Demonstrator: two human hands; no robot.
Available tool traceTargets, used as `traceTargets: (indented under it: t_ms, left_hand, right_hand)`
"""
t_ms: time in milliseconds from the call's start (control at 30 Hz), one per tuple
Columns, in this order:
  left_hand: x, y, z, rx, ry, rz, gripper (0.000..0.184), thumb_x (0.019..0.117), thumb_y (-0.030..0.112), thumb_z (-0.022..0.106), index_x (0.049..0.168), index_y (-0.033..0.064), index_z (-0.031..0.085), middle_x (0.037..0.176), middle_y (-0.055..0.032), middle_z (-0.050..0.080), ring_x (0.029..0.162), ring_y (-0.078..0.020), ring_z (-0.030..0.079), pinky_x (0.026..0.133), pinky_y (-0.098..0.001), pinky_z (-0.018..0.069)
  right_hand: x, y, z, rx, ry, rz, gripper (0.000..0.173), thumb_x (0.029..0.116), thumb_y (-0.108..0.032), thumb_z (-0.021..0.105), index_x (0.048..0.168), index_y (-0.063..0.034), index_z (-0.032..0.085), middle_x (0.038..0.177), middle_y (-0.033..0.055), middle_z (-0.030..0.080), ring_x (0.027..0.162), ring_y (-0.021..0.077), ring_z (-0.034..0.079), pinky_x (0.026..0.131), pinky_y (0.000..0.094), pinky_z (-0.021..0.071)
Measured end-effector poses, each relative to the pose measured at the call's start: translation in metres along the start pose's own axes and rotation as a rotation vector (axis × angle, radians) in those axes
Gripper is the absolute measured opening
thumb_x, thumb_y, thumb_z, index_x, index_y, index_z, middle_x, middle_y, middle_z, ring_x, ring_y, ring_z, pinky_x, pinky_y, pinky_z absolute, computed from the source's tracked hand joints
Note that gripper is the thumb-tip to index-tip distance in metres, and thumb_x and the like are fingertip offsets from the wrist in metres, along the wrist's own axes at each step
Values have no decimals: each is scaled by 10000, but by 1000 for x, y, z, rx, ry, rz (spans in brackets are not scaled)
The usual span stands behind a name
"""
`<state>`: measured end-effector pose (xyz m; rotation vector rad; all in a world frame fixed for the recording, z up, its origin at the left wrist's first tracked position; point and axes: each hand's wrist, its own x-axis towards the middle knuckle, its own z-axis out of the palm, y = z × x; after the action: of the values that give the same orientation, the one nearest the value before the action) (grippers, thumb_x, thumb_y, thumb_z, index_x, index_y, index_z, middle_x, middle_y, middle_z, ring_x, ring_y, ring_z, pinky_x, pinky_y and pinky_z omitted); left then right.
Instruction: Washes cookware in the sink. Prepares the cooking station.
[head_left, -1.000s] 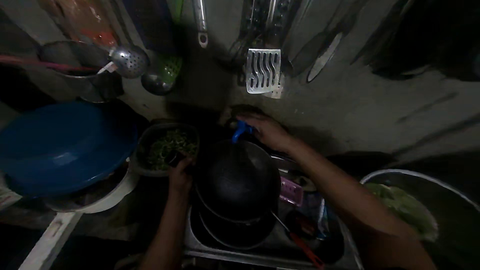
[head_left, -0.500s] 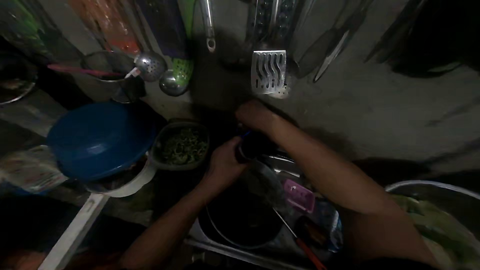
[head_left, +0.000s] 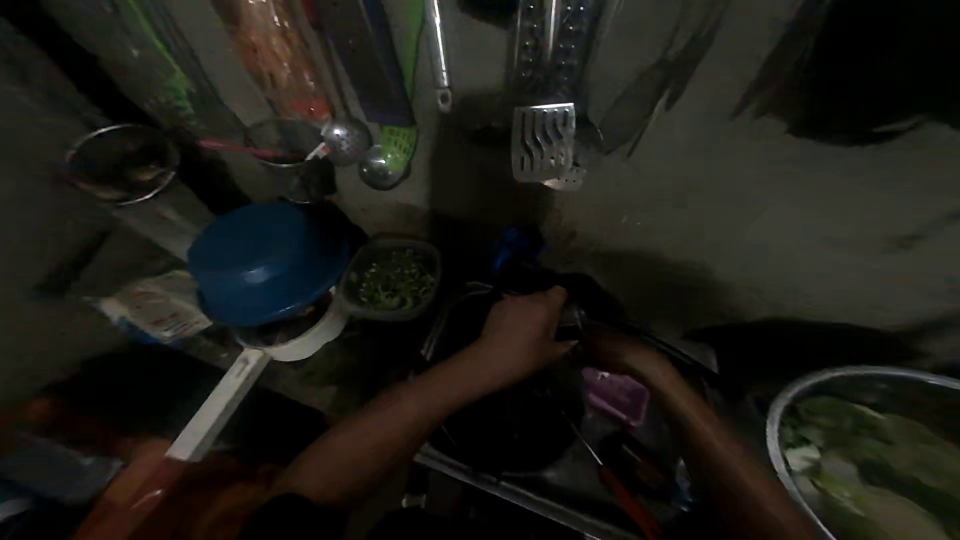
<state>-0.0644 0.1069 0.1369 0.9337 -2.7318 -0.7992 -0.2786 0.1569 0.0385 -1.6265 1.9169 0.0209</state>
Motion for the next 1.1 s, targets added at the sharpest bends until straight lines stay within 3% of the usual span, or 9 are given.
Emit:
traceTargets:
  t_ms: [100, 167, 267, 433, 633, 733, 900, 1033, 1100]
  left_hand:
    - [-6, 5, 5, -58, 35, 32, 458, 942, 316, 748, 1269, 23, 619, 1042, -174, 702, 967, -325, 690, 859, -523, 545]
    - [-13, 5, 10, -77, 31, 41, 464, 947, 298, 742, 1302, 30, 610, 1082, -179, 703, 992, -331, 691, 869, -525, 546]
    - [-27, -11, 3, -220, 121, 20, 444, 935, 264, 758, 1294, 41, 623, 1100, -176, 702, 1012, -316, 684, 889, -527, 539]
    - [-76, -86, -33, -597, 678, 33, 409, 857, 102, 794, 1224, 38, 626, 1037, -34, 706, 913, -42, 678, 813, -250, 593]
    - [-189, -171, -97, -953, 1203, -40, 224, 892, 20, 632, 1051, 169, 580, 799, 95, 660, 654, -25, 624, 615, -198, 564]
    - [-256, -214, -124, -959, 1339, 32, 168, 912, 58, 560, 981, 208, 586, 746, 95, 635, 646, -36, 621, 643, -210, 568]
    - [-347, -260, -159, -891, 1482, -16, 193, 1001, 47, 426, 936, 172, 557, 705, 94, 612, 630, -19, 611, 661, -171, 560]
    - [-382, -287, -168, -828, 1486, -32, 194, 993, 47, 440, 931, 185, 561, 717, 110, 611, 648, -10, 616, 675, -160, 554]
    - [-385, -291, -167, -820, 1494, -52, 171, 988, 50, 486, 925, 180, 577, 705, 106, 624, 631, -12, 618, 656, -160, 555]
  right_hand:
    - [-19, 1, 12, 324, 404, -100, 267, 1041, -136, 582, 1232, 39, 646, 1120, 167, 699, 1022, 212, 690, 932, 364, 560]
    - [-16, 7, 30, 70, 86, 47, 404, 1049, -194, 596, 1340, 85, 593, 1325, 307, 615, 1280, 423, 579, 1122, 577, 404]
    - [-7, 23, 34, -19, -149, 46, 404, 1047, -249, 609, 1364, 2, 616, 1303, 286, 633, 1234, 450, 596, 1065, 637, 424]
    - [-39, -9, -13, 222, 288, 16, 331, 1071, -235, 570, 1278, 6, 666, 1205, 253, 679, 1131, 382, 652, 1017, 600, 471]
    - [-17, -70, -10, 419, 424, -158, 254, 1078, -122, 522, 1179, 59, 668, 961, 134, 708, 824, 156, 671, 801, 369, 577]
    - [15, -144, 10, 398, 242, -302, 275, 1083, -180, 529, 1217, -2, 690, 1059, 110, 723, 928, 143, 689, 872, 358, 574]
    - [104, -275, 85, -3, 10, -563, 325, 1048, -151, 565, 1323, 1, 648, 1288, 239, 662, 1215, 385, 631, 1069, 569, 472]
    - [143, -332, 157, -323, -62, -420, 548, 1039, -52, 531, 1573, -87, 412, 1535, 305, 444, 1411, 525, 414, 1136, 708, 293]
    - [149, -342, 172, -361, -15, -382, 480, 1041, -28, 506, 1518, -2, 458, 1472, 324, 502, 1389, 514, 450, 1169, 682, 272]
